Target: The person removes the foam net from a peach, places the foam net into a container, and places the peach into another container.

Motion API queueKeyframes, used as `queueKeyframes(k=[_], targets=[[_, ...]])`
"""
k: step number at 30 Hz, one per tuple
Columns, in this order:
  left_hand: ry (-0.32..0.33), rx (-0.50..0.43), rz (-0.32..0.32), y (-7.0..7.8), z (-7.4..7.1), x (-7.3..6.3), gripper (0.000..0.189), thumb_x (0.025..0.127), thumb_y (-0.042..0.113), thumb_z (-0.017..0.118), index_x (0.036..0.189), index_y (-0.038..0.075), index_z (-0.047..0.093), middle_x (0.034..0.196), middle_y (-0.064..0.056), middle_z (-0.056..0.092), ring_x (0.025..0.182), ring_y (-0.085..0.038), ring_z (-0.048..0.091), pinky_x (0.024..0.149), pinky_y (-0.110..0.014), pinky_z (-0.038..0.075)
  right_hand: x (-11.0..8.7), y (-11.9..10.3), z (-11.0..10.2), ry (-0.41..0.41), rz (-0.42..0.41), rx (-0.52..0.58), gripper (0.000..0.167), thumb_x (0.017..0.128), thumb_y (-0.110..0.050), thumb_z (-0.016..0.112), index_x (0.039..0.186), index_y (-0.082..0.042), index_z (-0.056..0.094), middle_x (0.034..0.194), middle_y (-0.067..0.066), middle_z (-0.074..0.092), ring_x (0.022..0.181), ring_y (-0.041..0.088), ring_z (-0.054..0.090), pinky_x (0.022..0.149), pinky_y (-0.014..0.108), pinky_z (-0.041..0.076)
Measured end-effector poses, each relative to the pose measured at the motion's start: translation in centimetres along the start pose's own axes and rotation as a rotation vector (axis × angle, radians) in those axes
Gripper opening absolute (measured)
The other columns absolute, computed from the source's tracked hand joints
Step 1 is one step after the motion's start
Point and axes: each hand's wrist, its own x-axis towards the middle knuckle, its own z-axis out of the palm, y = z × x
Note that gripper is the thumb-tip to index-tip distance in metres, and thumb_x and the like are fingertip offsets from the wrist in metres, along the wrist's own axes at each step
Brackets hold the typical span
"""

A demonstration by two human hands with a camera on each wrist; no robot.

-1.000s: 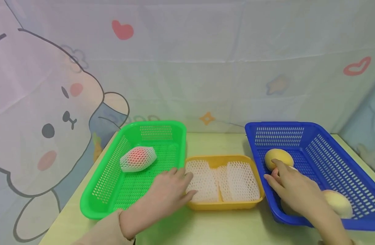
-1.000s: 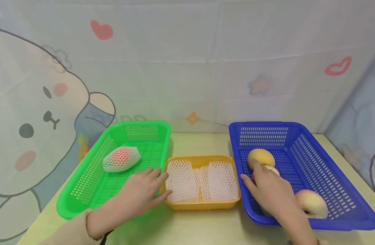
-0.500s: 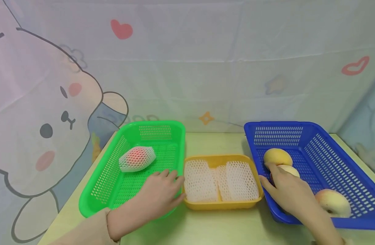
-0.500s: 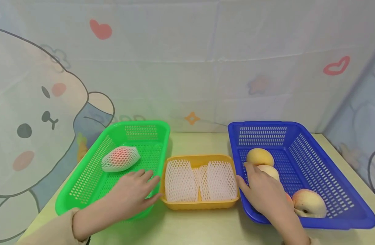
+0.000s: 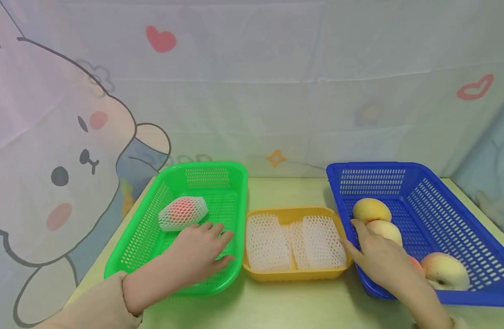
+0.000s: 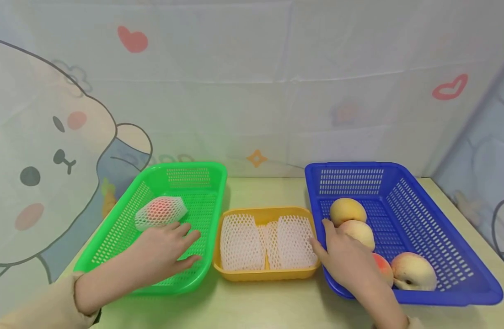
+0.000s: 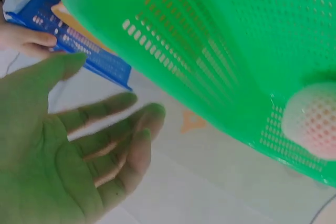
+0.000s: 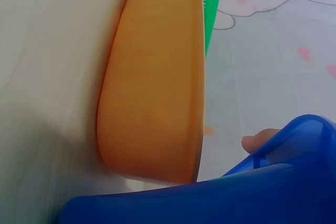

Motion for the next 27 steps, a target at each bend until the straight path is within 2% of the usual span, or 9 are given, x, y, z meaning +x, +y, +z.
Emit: queueKeyframes(k=[2,6,14,21,24,27], targets=[[-0.022,-0.002,0.024,-0.5,-0.2,-0.1,0.032,0.078,0.043,0.074,0.088,0.015,0.061,0.073,0.004,0.055,0.059,-0.013,0.049,0.046,-0.021,0.033,0.0,0.0,0.1,-0.024,0.008,0.027,0.068,0.099,-0.047,0.042,0.14,0.007,0.034,0.099,0.02,0.069,0.073,0.023,0.066,0.064,0.047,0.053],[-0.043,-0.008,0.087,-1.5,-0.3,0.0,0.03,0.08,0.042,0.072,0.087,0.015,0.059,0.073,0.004,0.055,0.059,-0.012,0.05,0.047,-0.021,0.035,0.0,0.0,0.2,-0.04,0.013,0.07,0.069,0.1,-0.046,0.04,0.141,0.008,0.03,0.115,0.028,0.064,0.087,0.031,0.068,0.072,0.052,0.053],[-0.07,-0.002,0.161,-3.1,0.0,0.2,0.029,0.083,0.043,0.069,0.093,0.017,0.061,0.077,0.005,0.058,0.064,-0.012,0.056,0.054,-0.022,0.043,0.0,0.0,0.3,-0.03,0.01,0.089,0.065,0.1,-0.04,0.043,0.141,0.009,0.03,0.117,0.028,0.063,0.091,0.033,0.067,0.077,0.055,0.051],[-0.095,-0.029,0.173,-4.4,0.7,0.2,0.029,0.084,0.04,0.07,0.097,0.015,0.064,0.081,0.003,0.062,0.073,-0.014,0.061,0.064,-0.029,0.051,0.0,0.0,0.4,-0.047,0.019,0.094,0.065,0.1,-0.039,0.042,0.142,0.008,0.029,0.123,0.03,0.059,0.096,0.037,0.066,0.079,0.056,0.051],[-0.094,-0.025,0.169,-5.0,1.1,0.2,0.028,0.084,0.038,0.07,0.097,0.014,0.063,0.081,0.002,0.061,0.073,-0.015,0.06,0.065,-0.03,0.051,0.0,0.0,0.4,-0.044,0.013,0.092,0.064,0.1,-0.036,0.044,0.142,0.01,0.029,0.119,0.031,0.061,0.093,0.035,0.067,0.076,0.055,0.052],[-0.089,0.003,0.163,-5.7,1.4,0.2,0.029,0.083,0.038,0.071,0.097,0.014,0.063,0.082,0.002,0.062,0.075,-0.016,0.061,0.068,-0.032,0.052,0.0,0.0,0.4,-0.052,0.005,0.088,0.063,0.1,-0.033,0.044,0.142,0.011,0.028,0.112,0.029,0.064,0.085,0.029,0.067,0.07,0.051,0.052]])
